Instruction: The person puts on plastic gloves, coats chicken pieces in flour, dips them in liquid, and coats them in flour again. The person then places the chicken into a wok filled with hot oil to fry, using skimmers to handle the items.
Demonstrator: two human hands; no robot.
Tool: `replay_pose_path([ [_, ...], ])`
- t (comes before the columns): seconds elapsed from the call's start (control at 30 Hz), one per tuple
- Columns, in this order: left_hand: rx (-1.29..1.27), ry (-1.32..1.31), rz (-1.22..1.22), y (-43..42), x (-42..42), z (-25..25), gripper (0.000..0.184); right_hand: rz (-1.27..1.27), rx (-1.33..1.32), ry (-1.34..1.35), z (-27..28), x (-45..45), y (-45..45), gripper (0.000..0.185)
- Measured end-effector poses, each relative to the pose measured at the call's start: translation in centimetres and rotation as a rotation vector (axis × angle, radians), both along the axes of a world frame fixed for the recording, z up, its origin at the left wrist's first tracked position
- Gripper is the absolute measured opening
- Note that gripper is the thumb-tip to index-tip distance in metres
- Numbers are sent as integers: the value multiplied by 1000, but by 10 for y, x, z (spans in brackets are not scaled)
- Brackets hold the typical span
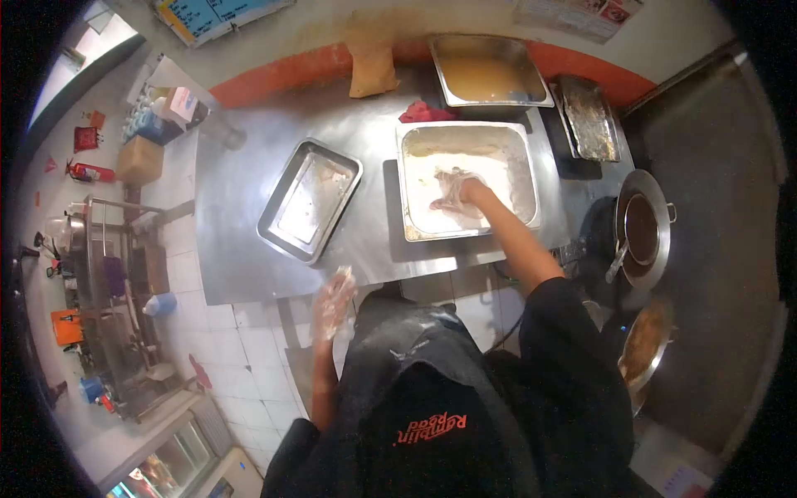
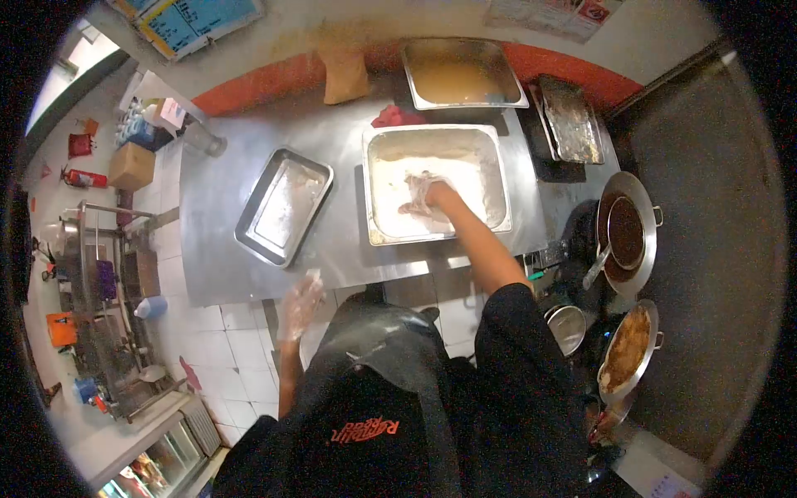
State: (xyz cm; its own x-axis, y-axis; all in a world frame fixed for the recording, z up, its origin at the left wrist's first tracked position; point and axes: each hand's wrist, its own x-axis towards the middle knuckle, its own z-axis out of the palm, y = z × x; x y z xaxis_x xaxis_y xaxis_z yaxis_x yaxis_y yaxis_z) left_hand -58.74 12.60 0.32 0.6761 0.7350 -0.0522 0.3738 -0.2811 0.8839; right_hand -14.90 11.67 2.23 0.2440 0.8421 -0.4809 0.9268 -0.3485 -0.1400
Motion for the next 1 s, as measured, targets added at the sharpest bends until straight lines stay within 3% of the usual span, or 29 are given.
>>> replay_pose_path([
  [0.07,-328,-361,43,15,49,45,27,97,-166,169,15,8,0,86],
  [0.1,-453,-428,10,27,73,69,28,137,-161,135,8,19,-1,75],
  [0.13,-457,-426,1,41,89,70,28,128,-163,135,14,24,-3,75],
  [0.2,-1218,-550,-160,63,117,72,42,30,-216,267,37,33,-10,64],
  [0.23,-1226,-549,-170,66,134,85,42,-94,-188,242,46,30,-22,57],
  [0.3,46,-24,-390,70,165,121,28,-54,-76,259,21,45,-44,57],
  [0.33,48,-29,-405,72,176,115,28,-2,41,278,11,51,-51,56],
  [0.4,47,-225,-518,74,198,90,30,-87,3,245,23,49,-52,58],
  [0.43,252,-122,-559,73,211,83,29,-157,-38,216,28,47,-52,60],
  [0.57,435,-133,-589,65,273,-6,27,-137,46,179,15,42,-50,65],
  [0.63,235,259,-685,61,300,-26,28,-211,203,218,10,39,-42,59],
  [0.67,235,258,-700,63,306,-22,28,-226,203,218,22,30,-35,59],
  [0.73,353,410,-867,68,320,-18,30,-140,-165,286,46,27,-19,52],
  [0.77,357,409,-872,70,317,-25,30,-132,-105,329,32,33,-19,46],
  [0.83,324,59,-726,76,304,-38,29,-132,-78,291,36,28,-23,47],
  [0.93,461,-29,-579,78,298,-23,27,-90,-12,191,60,26,-43,41],
  [1.0,494,23,-619,83,285,14,28,-40,393,126,69,32,-68,35],
])
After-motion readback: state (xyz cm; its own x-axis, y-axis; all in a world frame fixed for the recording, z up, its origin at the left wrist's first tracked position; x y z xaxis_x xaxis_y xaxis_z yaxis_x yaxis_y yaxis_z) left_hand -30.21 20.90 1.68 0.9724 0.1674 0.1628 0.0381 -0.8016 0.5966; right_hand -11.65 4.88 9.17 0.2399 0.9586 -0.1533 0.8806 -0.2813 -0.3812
